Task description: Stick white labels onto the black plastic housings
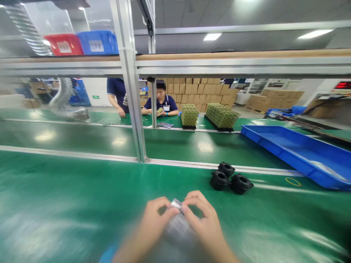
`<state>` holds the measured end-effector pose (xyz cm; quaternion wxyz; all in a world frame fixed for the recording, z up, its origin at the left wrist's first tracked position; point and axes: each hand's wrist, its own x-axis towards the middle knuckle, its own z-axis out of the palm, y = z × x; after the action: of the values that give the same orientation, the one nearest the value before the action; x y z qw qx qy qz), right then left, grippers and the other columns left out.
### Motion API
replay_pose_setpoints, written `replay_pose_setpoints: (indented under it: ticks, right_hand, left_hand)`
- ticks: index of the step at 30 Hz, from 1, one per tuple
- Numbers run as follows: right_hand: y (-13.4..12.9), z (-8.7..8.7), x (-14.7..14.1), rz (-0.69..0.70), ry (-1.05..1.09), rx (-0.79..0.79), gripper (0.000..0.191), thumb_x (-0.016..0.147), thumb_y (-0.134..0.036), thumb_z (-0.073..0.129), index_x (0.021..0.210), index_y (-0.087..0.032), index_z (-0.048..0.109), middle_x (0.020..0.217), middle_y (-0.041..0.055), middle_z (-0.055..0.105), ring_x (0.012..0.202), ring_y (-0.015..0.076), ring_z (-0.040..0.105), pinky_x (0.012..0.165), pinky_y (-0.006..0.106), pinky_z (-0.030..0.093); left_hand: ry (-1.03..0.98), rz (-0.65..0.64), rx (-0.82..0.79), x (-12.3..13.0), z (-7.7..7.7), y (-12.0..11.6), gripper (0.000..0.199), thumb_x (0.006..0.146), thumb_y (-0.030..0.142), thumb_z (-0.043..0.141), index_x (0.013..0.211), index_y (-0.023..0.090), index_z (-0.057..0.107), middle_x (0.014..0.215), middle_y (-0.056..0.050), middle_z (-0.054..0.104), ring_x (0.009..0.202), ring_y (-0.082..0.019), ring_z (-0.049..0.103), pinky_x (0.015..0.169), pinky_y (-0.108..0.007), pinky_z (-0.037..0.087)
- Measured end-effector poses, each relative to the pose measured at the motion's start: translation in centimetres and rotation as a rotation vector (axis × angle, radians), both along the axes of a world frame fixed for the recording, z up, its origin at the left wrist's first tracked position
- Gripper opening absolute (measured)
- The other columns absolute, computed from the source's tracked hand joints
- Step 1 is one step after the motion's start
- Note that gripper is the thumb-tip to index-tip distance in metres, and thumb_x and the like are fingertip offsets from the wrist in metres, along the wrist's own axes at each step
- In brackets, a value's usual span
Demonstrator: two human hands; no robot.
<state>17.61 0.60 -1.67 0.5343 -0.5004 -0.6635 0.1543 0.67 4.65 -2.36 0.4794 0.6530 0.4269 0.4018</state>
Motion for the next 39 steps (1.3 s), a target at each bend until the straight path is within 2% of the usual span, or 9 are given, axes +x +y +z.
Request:
replay_pose_setpoints:
  ticks: [5,9,12,17,21,24,29,35,39]
  right_hand:
    - [0.9,-0.6,2.6,-0.341,-0.296,0.453,0.011,0.087,-0.019,0.06,0.086,-0.027,0.066,0.086,0.0022,0.061,0.087,0.0218,0.061,0.089,0.043,0.047]
    - [3.9,-1.2,8.1,-0.598,-0.287,0.288,0.046,0.087,-0.029,0.064,0.13,-0.016,0.054,0.123,0.019,0.057,0.118,0.0382,0.047,0.102,0.059,0.03]
    - [5.5,-1.9,11.0,-0.656,-0.247,0.121,0.065,0.082,-0.032,0.066,0.139,-0.007,0.047,0.124,0.0257,0.055,0.122,0.0458,0.041,0.104,0.065,0.02]
    - [5.5,-2.0,11.1,-0.584,-0.046,-0.073,0.08,0.075,-0.042,0.07,0.143,-0.011,0.042,0.126,0.0217,0.057,0.127,0.044,0.038,0.109,0.061,0.016]
    - [4.2,-0.3,8.1,-0.351,0.228,-0.226,0.081,0.083,-0.059,0.061,0.146,-0.017,0.032,0.114,0.0143,0.067,0.103,0.0325,0.063,0.094,0.047,0.047]
    - [2.7,1.6,5.5,-0.086,0.396,-0.328,0.065,0.094,-0.062,0.045,0.141,-0.018,0.041,0.104,0.0118,0.071,0.087,0.0265,0.07,0.081,0.039,0.054]
    - [1.2,3.7,2.9,0.294,0.71,-0.524,0.059,0.089,-0.061,0.061,0.132,-0.022,0.051,0.108,0.009,0.07,0.11,0.0277,0.062,0.082,0.033,0.05]
    - [1.6,4.7,1.8,0.197,0.38,-0.559,0.072,0.084,-0.067,0.058,0.134,-0.017,0.043,0.079,0.0033,0.069,0.069,0.0215,0.063,0.064,0.031,0.047]
    - [1.7,5.8,1.3,0.128,0.087,-0.608,0.067,0.084,-0.055,0.061,0.136,-0.018,0.04,0.085,0.0042,0.07,0.076,0.0239,0.064,0.067,0.033,0.046]
  left_hand:
    - [0.054,-0.059,0.027,0.0,-0.5,0.1,0.026,0.08,0.034,0.067,0.062,0.017,0.061,0.066,0.001,0.058,0.069,-0.016,0.052,0.069,-0.026,0.036]
    - [0.1,-0.193,0.08,0.5,-0.7,-0.7,0.017,0.082,0.034,0.066,0.075,0.019,0.067,0.08,-0.002,0.065,0.081,-0.019,0.058,0.079,-0.028,0.04]
    - [0.124,-0.213,-0.003,1.1,-1.3,-1.6,0.024,0.079,0.028,0.066,0.102,0.021,0.068,0.101,-0.005,0.067,0.097,-0.023,0.059,0.092,-0.032,0.041]
    - [0.11,-0.21,-0.07,1.4,-2.4,-2.0,0.057,0.074,0.019,0.067,0.129,0.022,0.051,0.123,-0.01,0.057,0.114,-0.026,0.053,0.102,-0.039,0.037]
    - [-0.059,-0.115,-0.047,0.8,-1.2,-0.7,0.04,0.087,0.034,0.059,0.124,0.021,0.05,0.118,-0.01,0.056,0.111,-0.024,0.055,0.101,-0.039,0.038]
    - [-0.284,-0.153,-0.231,0.8,0.6,0.0,0.038,0.091,0.045,0.053,0.116,0.018,0.051,0.098,-0.008,0.06,0.089,-0.021,0.064,0.086,-0.037,0.047]
    - [-0.614,-0.368,-0.627,1.4,2.9,0.2,0.048,0.094,0.055,0.045,0.114,0.012,0.054,0.092,-0.011,0.066,0.075,-0.023,0.07,0.072,-0.033,0.052]
    - [-0.72,-0.455,-0.812,1.0,2.8,0.2,0.052,0.096,0.048,0.046,0.118,0.003,0.06,0.103,-0.02,0.07,0.079,-0.021,0.072,0.075,-0.031,0.056]
    - [-0.617,-0.415,-0.688,0.1,2.6,0.0,0.045,0.092,0.044,0.055,0.113,0.006,0.064,0.097,-0.018,0.072,0.08,-0.025,0.072,0.073,-0.032,0.056]
